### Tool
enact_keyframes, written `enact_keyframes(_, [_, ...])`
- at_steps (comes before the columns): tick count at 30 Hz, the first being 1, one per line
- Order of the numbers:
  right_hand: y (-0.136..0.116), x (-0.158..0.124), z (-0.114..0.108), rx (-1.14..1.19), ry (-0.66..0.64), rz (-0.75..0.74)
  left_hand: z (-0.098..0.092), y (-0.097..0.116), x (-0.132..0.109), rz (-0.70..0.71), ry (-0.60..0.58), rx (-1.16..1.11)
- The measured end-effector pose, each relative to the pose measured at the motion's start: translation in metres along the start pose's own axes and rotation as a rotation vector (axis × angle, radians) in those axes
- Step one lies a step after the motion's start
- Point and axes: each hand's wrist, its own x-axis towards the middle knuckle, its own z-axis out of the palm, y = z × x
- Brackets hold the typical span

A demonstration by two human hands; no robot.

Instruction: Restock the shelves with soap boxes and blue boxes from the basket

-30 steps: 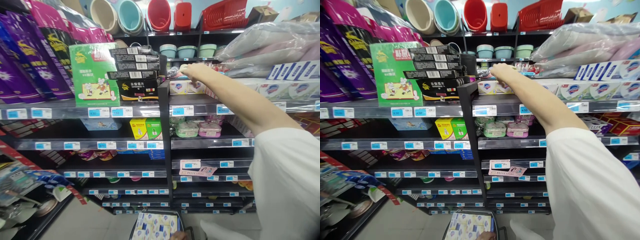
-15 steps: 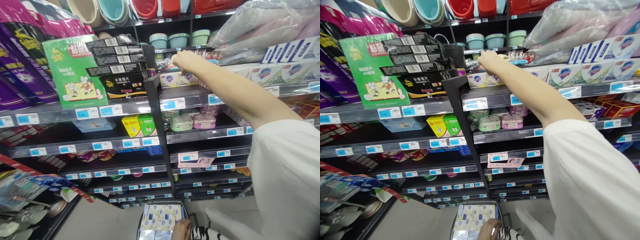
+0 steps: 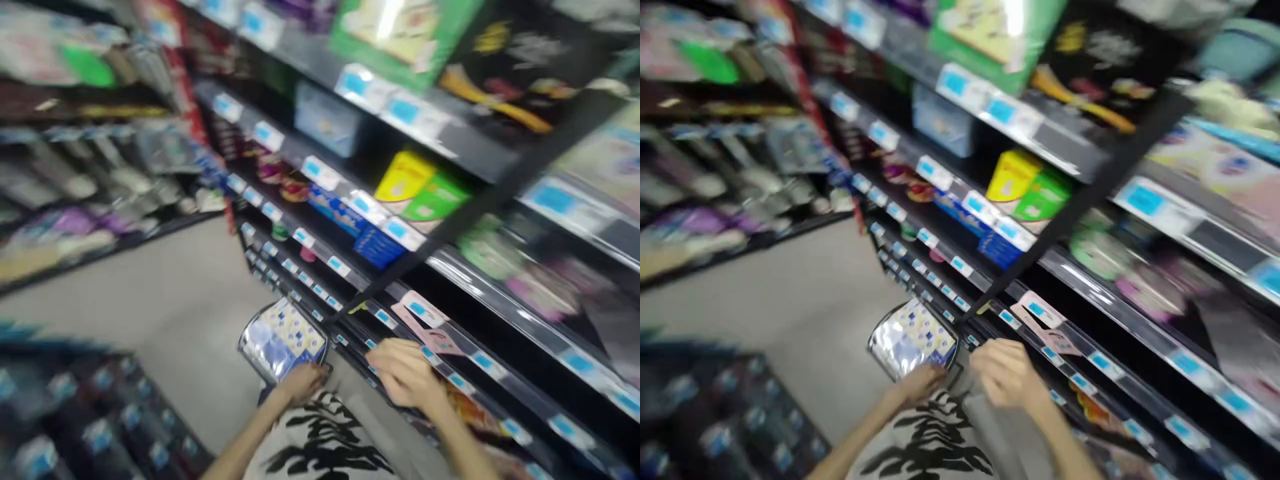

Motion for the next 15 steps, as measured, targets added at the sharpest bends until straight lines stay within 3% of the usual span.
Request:
enact_keyframes(2, [0.027, -0.045, 0.09, 0.05, 0.052, 0.366, -0.001, -0.018, -0.007, -0.125, 0.037, 0.012])
enact_keyframes(3, [0.032, -0.066, 0.128, 0.069, 0.001, 0.458, 0.0, -0.029, -0.012, -0.194, 0.059, -0.022])
enact_keyframes(4, [0.032, -0.086, 0.158, 0.099, -0.064, 0.58, 0.002, -0.042, -0.016, -0.266, 0.082, -0.066])
enact_keyframes(6, [0.021, -0.115, 0.195, 0.128, -0.192, 0.768, 0.009, -0.068, -0.026, -0.381, 0.113, -0.139])
enact_keyframes(9, [-0.009, -0.135, 0.201, 0.151, -0.341, 0.889, 0.019, -0.104, -0.043, -0.498, 0.113, -0.176])
enact_keyframes(15, [-0.051, -0.112, 0.161, 0.126, -0.598, 0.997, 0.033, -0.166, -0.075, -0.642, -0.006, -0.201])
